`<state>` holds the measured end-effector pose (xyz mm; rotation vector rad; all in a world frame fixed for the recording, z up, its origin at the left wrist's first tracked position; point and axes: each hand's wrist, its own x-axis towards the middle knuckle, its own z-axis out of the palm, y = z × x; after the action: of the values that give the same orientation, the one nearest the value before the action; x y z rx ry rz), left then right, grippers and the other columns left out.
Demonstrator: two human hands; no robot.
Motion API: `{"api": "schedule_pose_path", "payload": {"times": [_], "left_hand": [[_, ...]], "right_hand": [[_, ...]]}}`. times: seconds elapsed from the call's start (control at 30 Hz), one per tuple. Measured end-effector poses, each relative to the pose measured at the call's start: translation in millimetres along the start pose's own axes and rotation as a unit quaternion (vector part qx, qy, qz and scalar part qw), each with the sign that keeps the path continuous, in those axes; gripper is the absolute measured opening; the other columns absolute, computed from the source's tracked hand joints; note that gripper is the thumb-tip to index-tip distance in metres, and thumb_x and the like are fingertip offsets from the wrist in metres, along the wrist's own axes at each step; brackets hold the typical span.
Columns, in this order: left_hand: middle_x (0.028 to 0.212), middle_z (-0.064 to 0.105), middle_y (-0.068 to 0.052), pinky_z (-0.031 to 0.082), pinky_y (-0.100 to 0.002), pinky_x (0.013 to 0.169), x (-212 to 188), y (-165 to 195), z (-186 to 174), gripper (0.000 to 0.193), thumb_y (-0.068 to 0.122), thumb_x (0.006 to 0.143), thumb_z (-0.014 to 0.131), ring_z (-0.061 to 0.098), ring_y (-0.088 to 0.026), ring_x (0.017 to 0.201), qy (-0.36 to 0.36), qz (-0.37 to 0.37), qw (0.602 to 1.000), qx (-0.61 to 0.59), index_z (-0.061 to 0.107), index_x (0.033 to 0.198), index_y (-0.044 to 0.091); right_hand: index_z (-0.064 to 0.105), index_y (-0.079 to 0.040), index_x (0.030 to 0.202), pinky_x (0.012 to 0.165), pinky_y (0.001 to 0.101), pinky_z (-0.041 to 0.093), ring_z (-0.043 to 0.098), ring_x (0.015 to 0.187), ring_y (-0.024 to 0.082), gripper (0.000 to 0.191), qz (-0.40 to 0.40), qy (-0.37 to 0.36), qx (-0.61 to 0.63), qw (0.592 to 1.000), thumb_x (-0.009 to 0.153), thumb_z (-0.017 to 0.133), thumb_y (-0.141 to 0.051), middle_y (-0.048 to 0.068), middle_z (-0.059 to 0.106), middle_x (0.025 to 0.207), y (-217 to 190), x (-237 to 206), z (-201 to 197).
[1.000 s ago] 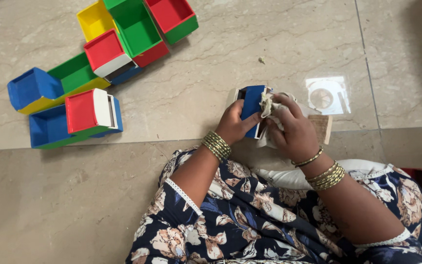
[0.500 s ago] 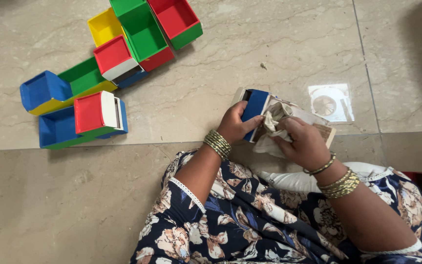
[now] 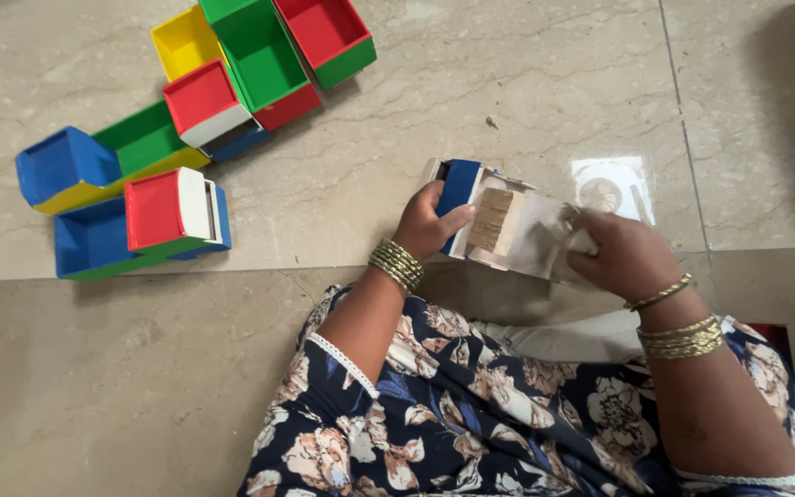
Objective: The person sits on a tiled floor and wipes colorful wooden toy boxes and trays with a cloth, one at a time. They turn each box over to wipe its inside, edges, and outer surfaces, then set it aside and pick up the next piece.
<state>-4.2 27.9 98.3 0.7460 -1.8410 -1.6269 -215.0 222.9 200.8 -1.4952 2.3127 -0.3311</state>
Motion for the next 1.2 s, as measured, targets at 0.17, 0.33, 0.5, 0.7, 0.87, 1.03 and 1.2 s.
{"api": "schedule_pose_path", "payload": {"times": [0.17, 0.33, 0.5, 0.7, 0.87, 1.03, 1.2], "left_hand": [[0.09, 0.071, -0.002, 0.055, -0.029, 0.074, -2, 1, 3, 0.028, 0.026, 0.087, 0.077, 0.063, -0.009, 0.081, -0.007, 0.016, 1.0, -0.006, 0.064, 0.098, 0.004], [0.085, 0.073, -0.002, 0.055, -0.028, 0.069, 1, -4, 5, 0.029, 0.031, 0.086, 0.079, 0.065, -0.008, 0.075, 0.067, -0.028, 0.997, 0.013, 0.07, 0.095, 0.005], [0.084, 0.074, -0.002, 0.054, -0.027, 0.068, 13, -14, -8, 0.03, 0.031, 0.086, 0.08, 0.064, -0.008, 0.073, 0.133, -0.041, 0.99, -0.015, 0.072, 0.093, 0.003], [0.088, 0.073, -0.001, 0.054, -0.026, 0.07, 10, -11, -9, 0.03, 0.029, 0.087, 0.08, 0.064, -0.007, 0.077, 0.12, -0.026, 0.991, -0.045, 0.069, 0.097, 0.003], [0.086, 0.07, -0.003, 0.054, -0.027, 0.069, 3, -3, -3, 0.03, 0.026, 0.087, 0.081, 0.061, -0.009, 0.075, 0.083, 0.01, 0.995, 0.048, 0.068, 0.1, 0.002], [0.096, 0.072, -0.002, 0.056, -0.026, 0.076, 3, -1, -3, 0.03, 0.024, 0.088, 0.079, 0.065, -0.007, 0.084, 0.066, 0.009, 0.996, -0.054, 0.066, 0.105, 0.003], [0.094, 0.072, -0.003, 0.056, -0.026, 0.075, 1, -1, -1, 0.029, 0.023, 0.088, 0.081, 0.064, -0.007, 0.083, 0.071, 0.026, 0.997, -0.031, 0.065, 0.102, 0.002]], "right_hand": [[0.056, -0.005, 0.117, 0.108, 0.0461, 0.052, 0.06, 0.124, 0.037, 0.03, -0.275, 0.301, 0.171, 0.897, 0.089, 0.064, -0.011, 0.022, 0.057, 0.132, -12, 3, 37], [0.047, -0.003, 0.133, 0.089, 0.0419, 0.055, 0.067, 0.1, 0.034, 0.038, -0.191, 0.156, 0.29, 0.925, 0.099, 0.059, -0.014, 0.02, 0.063, 0.114, -35, 9, 94], [0.056, -0.009, 0.127, 0.074, 0.0403, 0.059, 0.073, 0.081, 0.028, 0.038, -0.109, -0.034, 0.083, 0.99, 0.094, 0.067, -0.023, 0.013, 0.07, 0.105, -22, 9, 74], [0.062, -0.004, 0.125, 0.092, 0.0414, 0.057, 0.066, 0.105, 0.031, 0.037, -0.129, 0.138, 0.13, 0.973, 0.089, 0.064, -0.013, 0.019, 0.064, 0.121, 12, 11, 48], [0.057, 0.001, 0.135, 0.113, 0.0538, 0.038, 0.049, 0.129, 0.036, 0.048, -0.212, 0.152, 0.164, 0.951, 0.097, 0.06, -0.029, 0.02, 0.056, 0.135, 4, 24, 94], [0.063, -0.007, 0.122, 0.118, 0.058, 0.025, 0.049, 0.133, 0.038, 0.049, -0.236, 0.129, -0.05, 0.962, 0.095, 0.061, -0.048, 0.024, 0.054, 0.141, 13, 36, 102], [0.064, -0.007, 0.115, 0.116, 0.0598, 0.02, 0.049, 0.132, 0.042, 0.041, -0.114, 0.17, -0.104, 0.973, 0.091, 0.064, -0.04, 0.02, 0.061, 0.127, 23, 41, 89]]}}
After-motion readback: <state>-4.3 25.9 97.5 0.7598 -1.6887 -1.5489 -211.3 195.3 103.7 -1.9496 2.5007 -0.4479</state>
